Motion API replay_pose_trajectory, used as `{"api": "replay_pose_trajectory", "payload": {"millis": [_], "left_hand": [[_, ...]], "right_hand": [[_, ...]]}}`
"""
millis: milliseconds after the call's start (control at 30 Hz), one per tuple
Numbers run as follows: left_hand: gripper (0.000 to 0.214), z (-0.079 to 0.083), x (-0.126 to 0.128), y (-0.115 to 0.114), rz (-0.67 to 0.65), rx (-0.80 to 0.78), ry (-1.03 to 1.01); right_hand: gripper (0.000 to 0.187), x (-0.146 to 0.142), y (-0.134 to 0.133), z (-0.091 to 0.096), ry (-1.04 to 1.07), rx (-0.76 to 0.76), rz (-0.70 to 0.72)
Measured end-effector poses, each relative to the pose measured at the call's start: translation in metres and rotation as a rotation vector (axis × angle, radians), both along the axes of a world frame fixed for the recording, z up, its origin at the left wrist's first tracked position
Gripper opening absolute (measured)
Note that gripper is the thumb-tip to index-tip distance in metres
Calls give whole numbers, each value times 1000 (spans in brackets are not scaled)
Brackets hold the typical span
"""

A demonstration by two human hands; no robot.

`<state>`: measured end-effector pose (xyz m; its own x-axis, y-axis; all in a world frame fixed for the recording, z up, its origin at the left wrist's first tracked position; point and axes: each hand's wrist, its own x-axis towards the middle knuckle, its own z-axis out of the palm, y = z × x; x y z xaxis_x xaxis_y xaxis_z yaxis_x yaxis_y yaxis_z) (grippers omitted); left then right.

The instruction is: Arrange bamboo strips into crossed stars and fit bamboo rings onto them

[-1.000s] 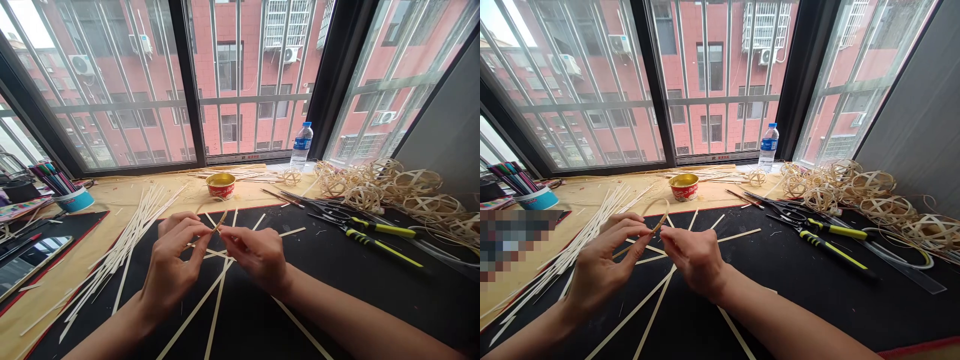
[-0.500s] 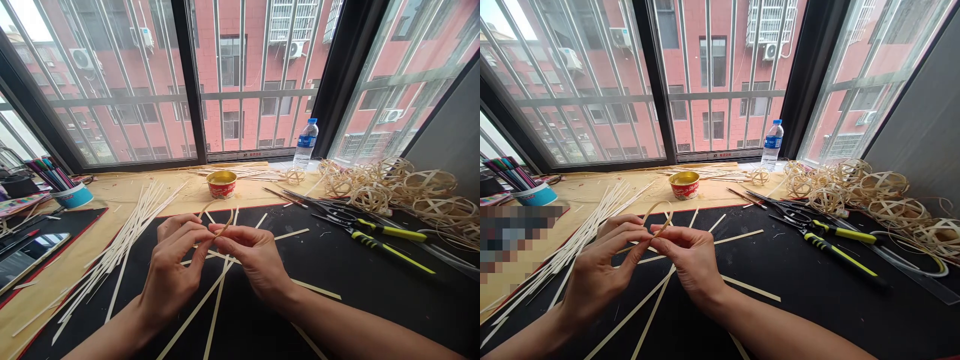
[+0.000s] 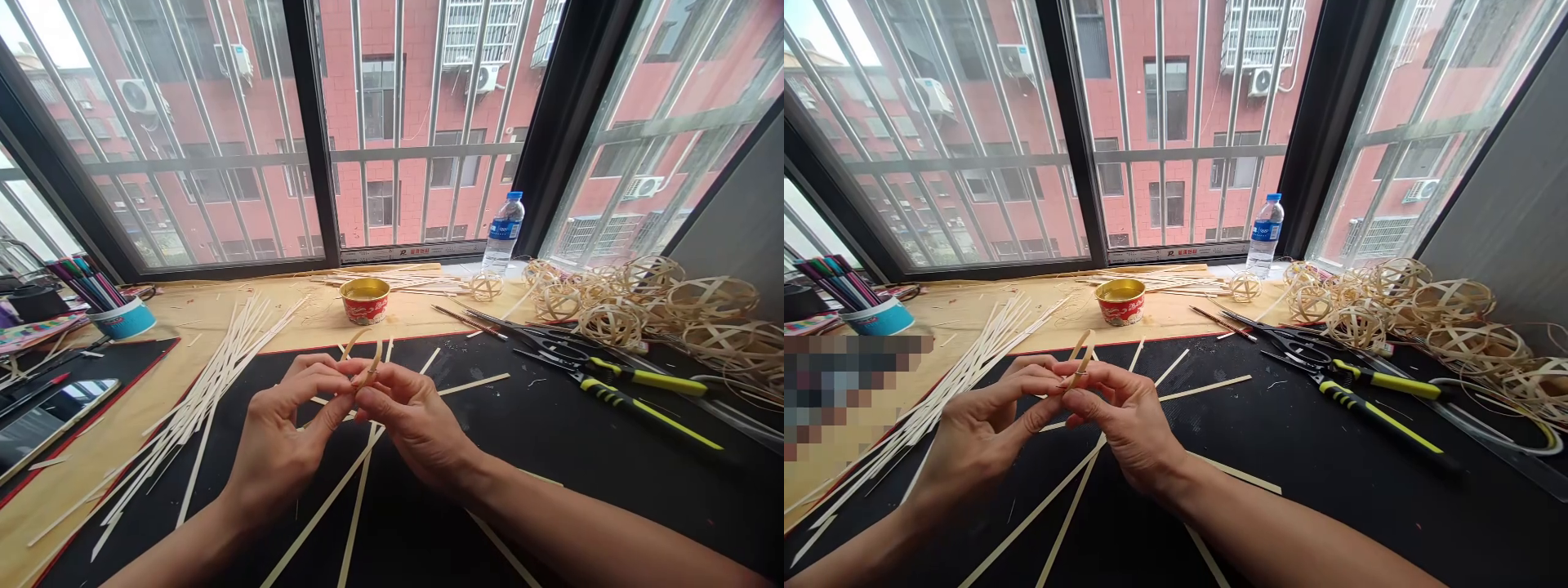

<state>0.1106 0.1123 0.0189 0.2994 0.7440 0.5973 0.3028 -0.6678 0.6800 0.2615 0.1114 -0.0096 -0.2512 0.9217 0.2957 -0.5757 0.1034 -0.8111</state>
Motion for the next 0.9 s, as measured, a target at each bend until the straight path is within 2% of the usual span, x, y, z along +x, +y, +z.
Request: {"api": "replay_pose_trajectory", "payload": {"millis": [133,233,300,400,500,600,733,900], "left_hand": [[11,2,0,1,-6,29,36],[10,3,-1,4,69,151,121],[8,4,-3,6,180,350,210],[12,6,-8,8,312,704,396],[17,6,-11,10,302,961,556],[15,6,-11,11,283,1145,629],[16,8,-10,11,260,1278,688],[17,9,-9,10,237,1305,725]], "right_hand": [[7,3,4,2,-18,7,106],[22,4,5,3,-18,-51,134],[31,4,5,4,-42,-139,100],[27,4,3,5,-87,-243,77],[29,5,1,7,-74,-259,137],[31,5,1,8,-66,-277,159],[26,7,2,7,-73,-317,143],[22,10,4,5,-70,-352,114]]}}
